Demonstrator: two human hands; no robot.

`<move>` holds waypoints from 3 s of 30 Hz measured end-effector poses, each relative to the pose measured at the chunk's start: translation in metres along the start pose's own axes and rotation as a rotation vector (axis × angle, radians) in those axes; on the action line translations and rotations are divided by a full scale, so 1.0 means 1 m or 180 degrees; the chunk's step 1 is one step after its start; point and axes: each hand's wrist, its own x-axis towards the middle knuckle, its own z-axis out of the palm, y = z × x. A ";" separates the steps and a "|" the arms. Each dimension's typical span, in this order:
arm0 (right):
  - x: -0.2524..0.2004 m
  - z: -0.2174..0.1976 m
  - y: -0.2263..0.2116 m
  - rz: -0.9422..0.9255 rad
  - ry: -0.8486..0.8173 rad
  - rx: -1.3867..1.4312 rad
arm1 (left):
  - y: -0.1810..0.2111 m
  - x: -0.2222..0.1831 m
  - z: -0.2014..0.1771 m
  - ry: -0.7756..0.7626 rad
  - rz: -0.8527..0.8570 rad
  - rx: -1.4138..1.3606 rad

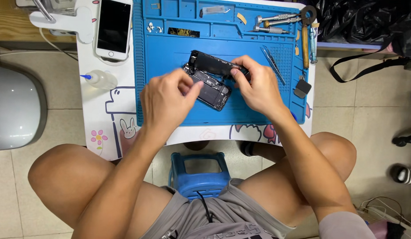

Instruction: The person assembles a mobile phone by placing the screen component onto the internal chassis, connecting internal cables with a pair of tweezers, and then pressing the screen and chassis together by hand until they are joined.

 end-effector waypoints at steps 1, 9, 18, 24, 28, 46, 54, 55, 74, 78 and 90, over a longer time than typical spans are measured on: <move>0.000 0.001 0.000 0.0014 0.0010 0.0005 | -0.002 0.008 0.001 -0.0016 0.0008 0.0002; -0.001 0.005 -0.003 0.0441 -0.0328 -0.0348 | -0.034 0.053 0.020 -0.0484 0.0721 -0.0428; -0.021 0.000 -0.013 0.0301 0.0222 -0.1165 | -0.043 0.059 0.025 -0.0354 0.0420 -0.0928; -0.047 0.025 -0.011 0.0664 -0.0071 -0.1557 | -0.050 0.060 0.028 -0.0396 0.0260 -0.1176; -0.053 0.032 0.005 0.0302 0.0096 -0.1554 | -0.050 0.060 0.027 -0.0414 0.0359 -0.1285; -0.020 0.009 0.011 -0.0748 0.0175 -0.1051 | -0.061 0.031 0.026 -0.0137 0.0400 -0.0990; -0.004 0.034 0.029 -0.1417 0.0803 -0.1710 | -0.056 0.032 0.020 -0.0266 0.0469 -0.0905; -0.001 0.036 0.028 -0.1419 0.0798 -0.1712 | -0.057 0.032 0.020 -0.0264 0.0465 -0.0908; 0.007 0.042 0.016 -0.1207 0.0920 -0.1327 | -0.040 0.041 0.016 -0.0210 0.0793 -0.0360; 0.007 0.044 0.015 -0.0950 0.0876 -0.0854 | -0.039 0.048 0.026 -0.0026 0.1282 0.0267; 0.006 0.049 0.013 -0.0848 0.0813 -0.0807 | -0.030 0.050 0.048 0.0385 0.2025 0.0840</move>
